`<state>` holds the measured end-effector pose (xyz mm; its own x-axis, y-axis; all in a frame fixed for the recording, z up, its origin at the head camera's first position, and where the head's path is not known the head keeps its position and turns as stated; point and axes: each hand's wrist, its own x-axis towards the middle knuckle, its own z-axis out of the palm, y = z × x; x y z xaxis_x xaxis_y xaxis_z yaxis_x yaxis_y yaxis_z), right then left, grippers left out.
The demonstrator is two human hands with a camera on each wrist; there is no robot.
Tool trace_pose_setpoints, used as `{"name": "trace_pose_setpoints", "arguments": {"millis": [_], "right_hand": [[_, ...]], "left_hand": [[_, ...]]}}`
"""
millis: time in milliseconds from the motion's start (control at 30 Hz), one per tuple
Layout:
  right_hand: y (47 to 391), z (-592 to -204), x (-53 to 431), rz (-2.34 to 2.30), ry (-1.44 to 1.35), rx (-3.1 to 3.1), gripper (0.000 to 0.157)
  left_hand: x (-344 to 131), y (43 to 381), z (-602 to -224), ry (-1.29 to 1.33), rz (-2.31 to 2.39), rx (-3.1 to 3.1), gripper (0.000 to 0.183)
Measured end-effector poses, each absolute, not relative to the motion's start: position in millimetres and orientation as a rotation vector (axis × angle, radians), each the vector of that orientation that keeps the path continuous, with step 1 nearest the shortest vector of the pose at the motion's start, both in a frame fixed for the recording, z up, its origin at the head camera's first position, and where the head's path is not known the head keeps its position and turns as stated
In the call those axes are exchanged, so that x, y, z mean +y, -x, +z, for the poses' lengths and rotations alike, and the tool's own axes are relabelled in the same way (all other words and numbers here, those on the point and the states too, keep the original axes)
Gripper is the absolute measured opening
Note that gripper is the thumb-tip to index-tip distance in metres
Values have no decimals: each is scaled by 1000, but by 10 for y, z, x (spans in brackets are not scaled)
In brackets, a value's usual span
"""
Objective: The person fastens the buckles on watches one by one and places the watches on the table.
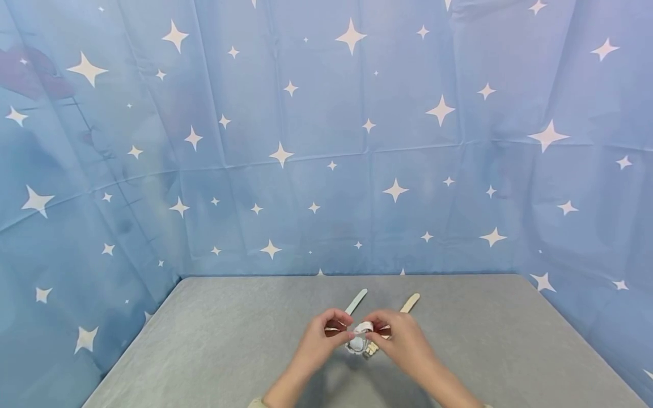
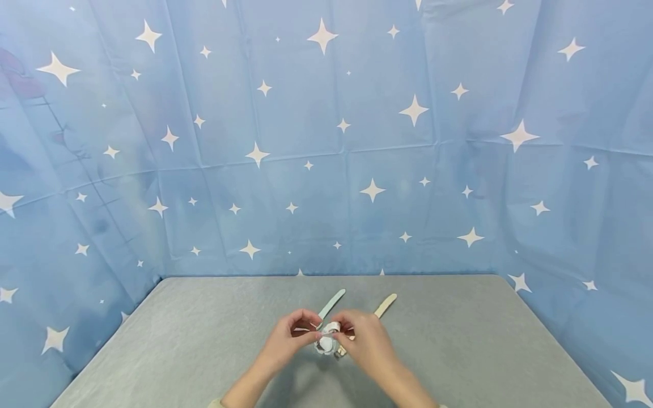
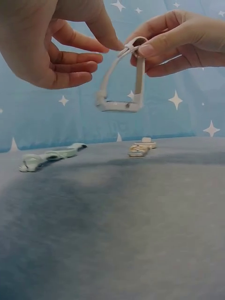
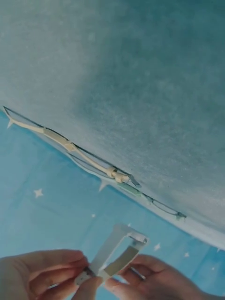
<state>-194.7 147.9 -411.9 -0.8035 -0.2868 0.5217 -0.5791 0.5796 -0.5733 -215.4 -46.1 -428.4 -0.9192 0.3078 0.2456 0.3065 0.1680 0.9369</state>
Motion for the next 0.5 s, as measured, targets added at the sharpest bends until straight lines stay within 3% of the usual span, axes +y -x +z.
{"name": "trace_pose_setpoints", "arguments": {"millis": [500], "right_hand": [[1919, -4104, 1457, 976, -703, -2383, 21]], "left_hand": [[-356, 2079, -4246, -757, 1572, 2916, 6]]}}
